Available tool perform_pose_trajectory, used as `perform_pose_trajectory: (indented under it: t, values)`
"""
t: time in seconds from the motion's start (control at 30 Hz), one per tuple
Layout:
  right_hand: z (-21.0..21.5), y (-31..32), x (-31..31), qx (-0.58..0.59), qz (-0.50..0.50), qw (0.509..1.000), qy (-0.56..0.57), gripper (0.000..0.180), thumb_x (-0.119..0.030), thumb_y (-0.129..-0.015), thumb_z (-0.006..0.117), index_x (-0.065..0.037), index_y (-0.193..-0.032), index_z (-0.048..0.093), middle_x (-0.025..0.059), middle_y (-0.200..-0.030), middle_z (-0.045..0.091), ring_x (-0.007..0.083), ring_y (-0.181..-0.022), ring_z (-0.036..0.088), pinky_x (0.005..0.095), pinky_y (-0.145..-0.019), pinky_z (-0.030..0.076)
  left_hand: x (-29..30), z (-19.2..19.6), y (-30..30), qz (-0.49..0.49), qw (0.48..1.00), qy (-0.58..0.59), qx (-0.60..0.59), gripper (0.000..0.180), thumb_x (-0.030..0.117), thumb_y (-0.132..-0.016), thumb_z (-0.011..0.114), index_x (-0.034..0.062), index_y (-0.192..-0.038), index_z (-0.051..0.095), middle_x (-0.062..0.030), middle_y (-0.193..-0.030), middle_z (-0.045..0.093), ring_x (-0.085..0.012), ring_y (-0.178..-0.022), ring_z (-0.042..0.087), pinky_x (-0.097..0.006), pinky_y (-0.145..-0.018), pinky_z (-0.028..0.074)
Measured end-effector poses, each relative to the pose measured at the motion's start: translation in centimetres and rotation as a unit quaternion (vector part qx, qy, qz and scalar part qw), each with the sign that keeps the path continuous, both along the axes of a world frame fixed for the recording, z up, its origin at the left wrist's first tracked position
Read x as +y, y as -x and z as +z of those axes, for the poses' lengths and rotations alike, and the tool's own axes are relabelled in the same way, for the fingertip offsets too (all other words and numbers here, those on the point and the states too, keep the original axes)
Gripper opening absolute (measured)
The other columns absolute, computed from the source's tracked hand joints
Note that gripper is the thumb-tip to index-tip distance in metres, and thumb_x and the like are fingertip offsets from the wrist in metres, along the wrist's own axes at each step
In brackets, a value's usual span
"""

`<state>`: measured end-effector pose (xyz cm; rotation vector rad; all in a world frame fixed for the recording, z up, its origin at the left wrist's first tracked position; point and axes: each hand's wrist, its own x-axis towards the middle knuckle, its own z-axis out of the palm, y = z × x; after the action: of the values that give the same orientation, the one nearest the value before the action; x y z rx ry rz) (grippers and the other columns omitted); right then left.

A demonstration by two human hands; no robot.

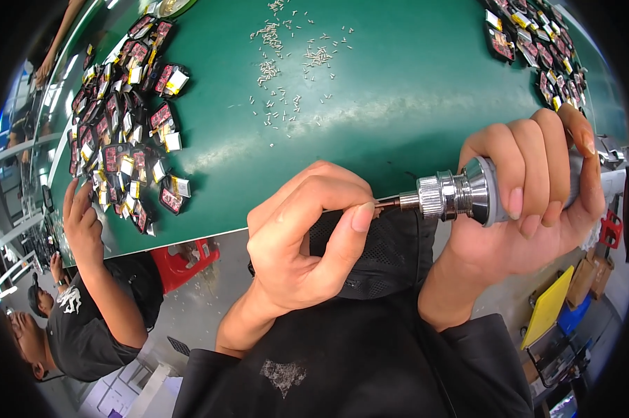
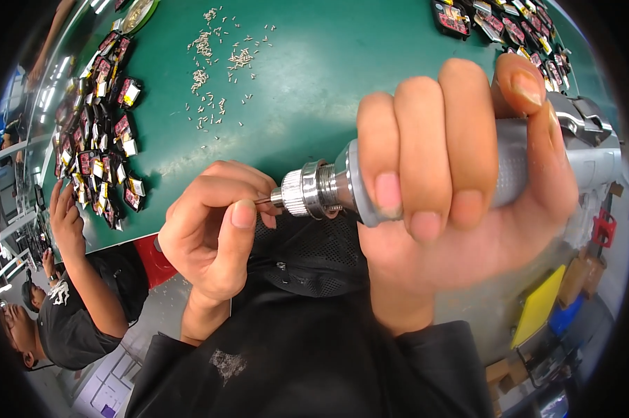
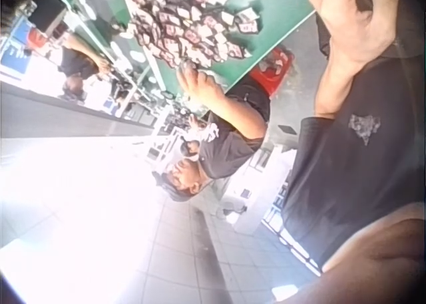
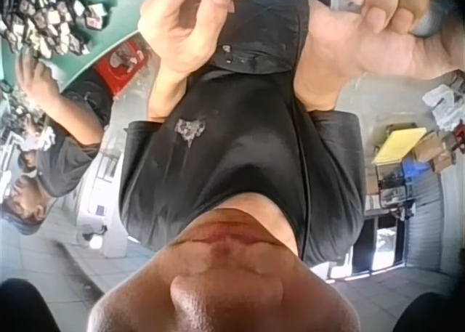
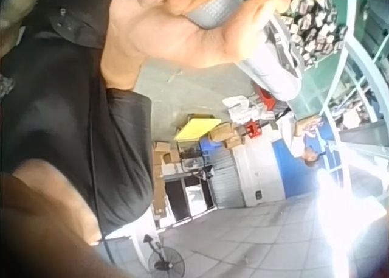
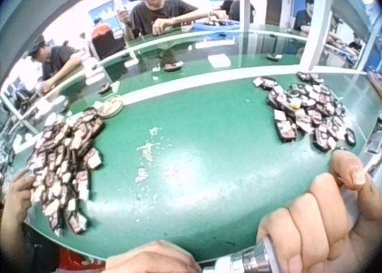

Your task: Assembling small electronic components using an electric screwdriver at a production line.

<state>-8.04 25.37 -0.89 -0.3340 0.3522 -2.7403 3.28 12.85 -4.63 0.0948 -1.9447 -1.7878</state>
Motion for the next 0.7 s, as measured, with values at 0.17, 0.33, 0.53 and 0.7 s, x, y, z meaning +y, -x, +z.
perform_pose_trajectory:
  t: [0.17,0.33,0.53,0.7]
  values:
    - [0.1,0.6,-0.3,0.005,-0.001,1.000,0.030,0.009,-0.011,-0.088,0.051,-0.004,-0.091,0.046,-0.0033,-0.052,0.037,0.0078,-0.040,0.036,0.0247,-0.049,0.036,-3.7,3.3,-1.2,0.130,0.984,0.106,-0.055,0.037,0.027,-0.098,0.044,-0.0068,-0.105,0.058,-0.0087,-0.077,0.062,-0.0087,-0.059,0.053,-0.021,-0.052,0.040]
    - [-2.6,1.0,0.1,-0.049,-0.047,0.998,-0.011,0.009,-0.014,-0.091,0.048,-0.005,-0.093,0.046,-0.0030,-0.052,0.034,0.0080,-0.041,0.032,0.0260,-0.049,0.034,-18.3,5.6,-0.8,0.316,0.877,0.333,-0.139,0.018,0.012,-0.095,0.051,-0.0033,-0.093,0.061,-0.0055,-0.071,0.062,-0.0084,-0.061,0.056,-0.022,-0.056,0.042]
    - [-3.4,1.0,1.3,-0.093,-0.062,0.994,-0.010,0.007,-0.011,-0.091,0.047,-0.004,-0.092,0.044,-0.0016,-0.052,0.033,0.0086,-0.041,0.032,0.0262,-0.047,0.033,-42.9,6.0,-0.6,0.431,0.660,0.531,-0.310,0.042,0.030,-0.081,0.069,-0.0021,-0.106,0.055,-0.0190,-0.087,0.067,-0.0338,-0.076,0.066,-0.038,-0.073,0.051]
    - [-4.2,1.5,1.2,-0.063,-0.049,0.996,-0.035,0.008,-0.013,-0.091,0.046,-0.006,-0.090,0.044,-0.0008,-0.052,0.033,0.0096,-0.041,0.033,0.0267,-0.046,0.036,-49.8,2.7,4.3,0.369,0.730,0.354,-0.454,0.064,0.046,-0.071,0.074,-0.0045,-0.106,0.057,-0.0231,-0.092,0.066,-0.0331,-0.080,0.067,-0.039,-0.065,0.054]
